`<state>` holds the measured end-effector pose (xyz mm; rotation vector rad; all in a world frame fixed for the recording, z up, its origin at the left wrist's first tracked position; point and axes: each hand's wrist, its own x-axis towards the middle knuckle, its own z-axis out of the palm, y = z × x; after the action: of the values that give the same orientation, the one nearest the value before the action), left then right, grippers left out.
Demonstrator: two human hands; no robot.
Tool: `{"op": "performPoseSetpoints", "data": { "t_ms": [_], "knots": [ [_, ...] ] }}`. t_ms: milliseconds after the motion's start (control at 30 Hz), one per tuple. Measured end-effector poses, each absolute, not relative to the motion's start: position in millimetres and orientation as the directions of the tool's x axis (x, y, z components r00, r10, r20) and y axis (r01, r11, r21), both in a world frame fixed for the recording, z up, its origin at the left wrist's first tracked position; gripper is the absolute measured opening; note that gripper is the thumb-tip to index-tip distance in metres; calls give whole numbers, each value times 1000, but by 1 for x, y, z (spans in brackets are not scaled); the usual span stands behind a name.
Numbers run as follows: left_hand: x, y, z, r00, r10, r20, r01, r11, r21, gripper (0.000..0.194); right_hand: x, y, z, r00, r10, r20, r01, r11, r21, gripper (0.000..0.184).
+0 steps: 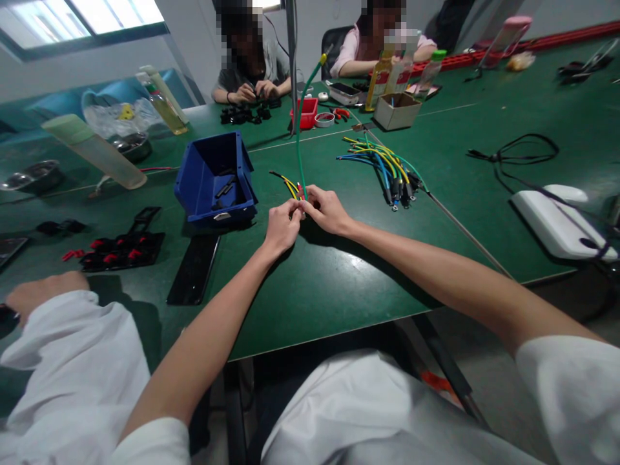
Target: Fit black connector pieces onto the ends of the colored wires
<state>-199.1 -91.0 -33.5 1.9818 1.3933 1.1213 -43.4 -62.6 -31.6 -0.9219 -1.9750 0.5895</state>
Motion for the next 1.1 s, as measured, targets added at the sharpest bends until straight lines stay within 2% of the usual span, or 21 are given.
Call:
{"op": "performPoseSetpoints", "data": {
  "t_ms": [100,200,400,633,800,1100],
  "knots": [
    [-202,-93,-32,187,907,378,703,-392,593,17,-43,-62,-32,-352,787,508,390,616,-685,14],
    [-204,-93,-32,195,905,377,789,-374,488,21,-44,-62,-31,-345,792,504,397,610,-686,13],
    [-204,-90,-38,286,883,371,817,-427,387,37,-43,-62,-31,-304,808,505,421,589,-690,9],
    [-202,-93,-34,321,895,311,881,-402,248,27,-41,-61,-31,-260,823,505,482,564,-671,12],
    [-204,-94,-31,347,885,311,886,-418,201,23,-41,-60,-31,-257,833,489,495,548,-674,16],
    [-206,-94,-31,357,874,330,878,-434,202,19,-41,-60,-32,-233,846,479,505,526,-685,18]
  ]
}}
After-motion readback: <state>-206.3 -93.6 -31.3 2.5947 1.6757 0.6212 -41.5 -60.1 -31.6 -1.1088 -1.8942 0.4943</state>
